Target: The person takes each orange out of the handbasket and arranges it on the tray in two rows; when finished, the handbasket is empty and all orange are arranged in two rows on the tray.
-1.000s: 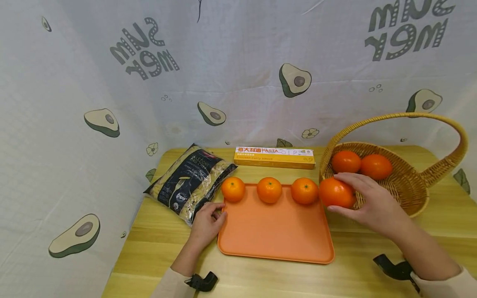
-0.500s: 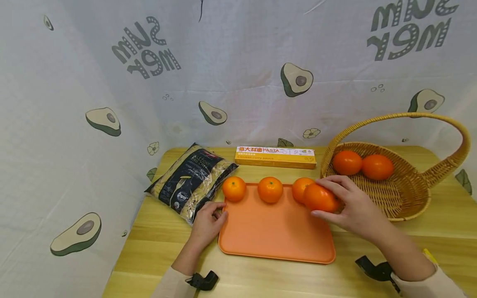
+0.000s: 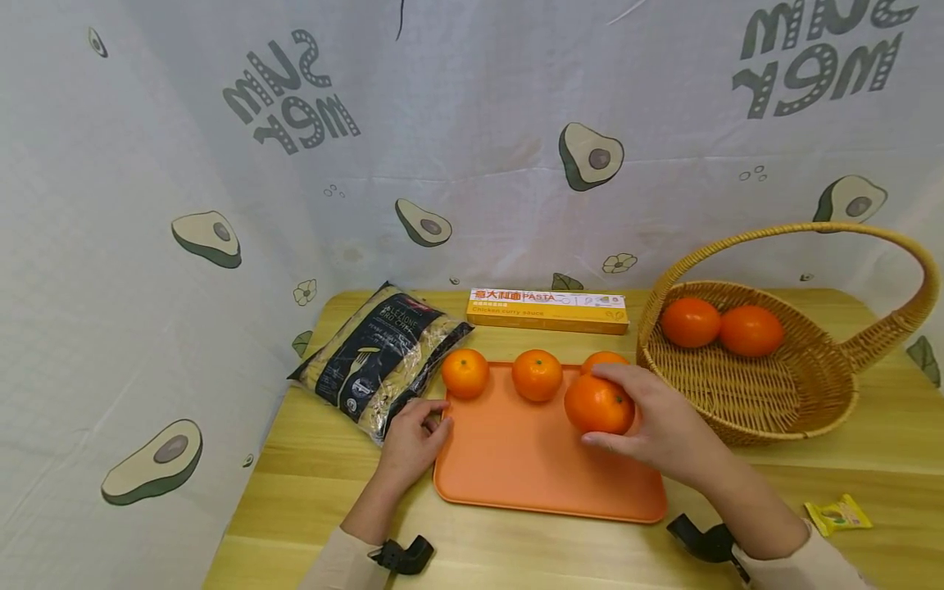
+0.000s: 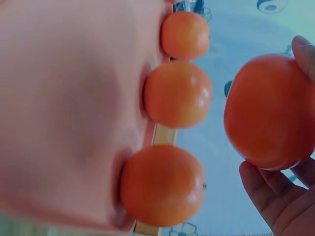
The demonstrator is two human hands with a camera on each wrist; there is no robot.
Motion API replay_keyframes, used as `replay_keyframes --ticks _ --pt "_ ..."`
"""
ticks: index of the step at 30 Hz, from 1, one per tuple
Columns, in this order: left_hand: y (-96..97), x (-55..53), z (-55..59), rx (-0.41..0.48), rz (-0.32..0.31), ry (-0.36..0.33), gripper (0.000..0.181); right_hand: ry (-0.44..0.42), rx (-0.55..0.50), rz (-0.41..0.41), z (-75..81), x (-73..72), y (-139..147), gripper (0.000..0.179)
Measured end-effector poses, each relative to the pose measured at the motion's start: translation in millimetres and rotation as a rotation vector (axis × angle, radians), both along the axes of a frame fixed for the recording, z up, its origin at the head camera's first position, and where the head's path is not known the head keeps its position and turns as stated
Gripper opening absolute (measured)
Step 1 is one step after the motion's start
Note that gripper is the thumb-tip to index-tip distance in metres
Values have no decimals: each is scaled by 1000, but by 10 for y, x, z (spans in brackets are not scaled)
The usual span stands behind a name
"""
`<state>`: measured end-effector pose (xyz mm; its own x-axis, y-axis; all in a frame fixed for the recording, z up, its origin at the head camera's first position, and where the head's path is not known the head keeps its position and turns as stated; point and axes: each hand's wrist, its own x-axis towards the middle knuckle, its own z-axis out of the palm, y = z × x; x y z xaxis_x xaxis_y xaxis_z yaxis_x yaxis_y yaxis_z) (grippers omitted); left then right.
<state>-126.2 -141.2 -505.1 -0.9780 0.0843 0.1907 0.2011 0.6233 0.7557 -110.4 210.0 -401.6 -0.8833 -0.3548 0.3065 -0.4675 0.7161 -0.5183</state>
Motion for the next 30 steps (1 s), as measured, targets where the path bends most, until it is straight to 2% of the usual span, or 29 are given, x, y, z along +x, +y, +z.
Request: replay_keyframes --ticks 5,8,14,22,30 --pt "1 -6 -11 -5 -2 5 22 67 19 32 -93 0 -103 74" --pt "-1 -4 -11 -1 0 5 22 68 24 53 -138 3 -166 73" --pt "-2 2 -7 2 2 -9 22 -5 24 82 -217 21 -323 73" --pt "3 -4 -6 0 -2 2 22 -109 42 98 -270 27 -549 85" --pt "5 -4 1 -5 -3 8 22 -168 65 172 -300 31 -787 78"
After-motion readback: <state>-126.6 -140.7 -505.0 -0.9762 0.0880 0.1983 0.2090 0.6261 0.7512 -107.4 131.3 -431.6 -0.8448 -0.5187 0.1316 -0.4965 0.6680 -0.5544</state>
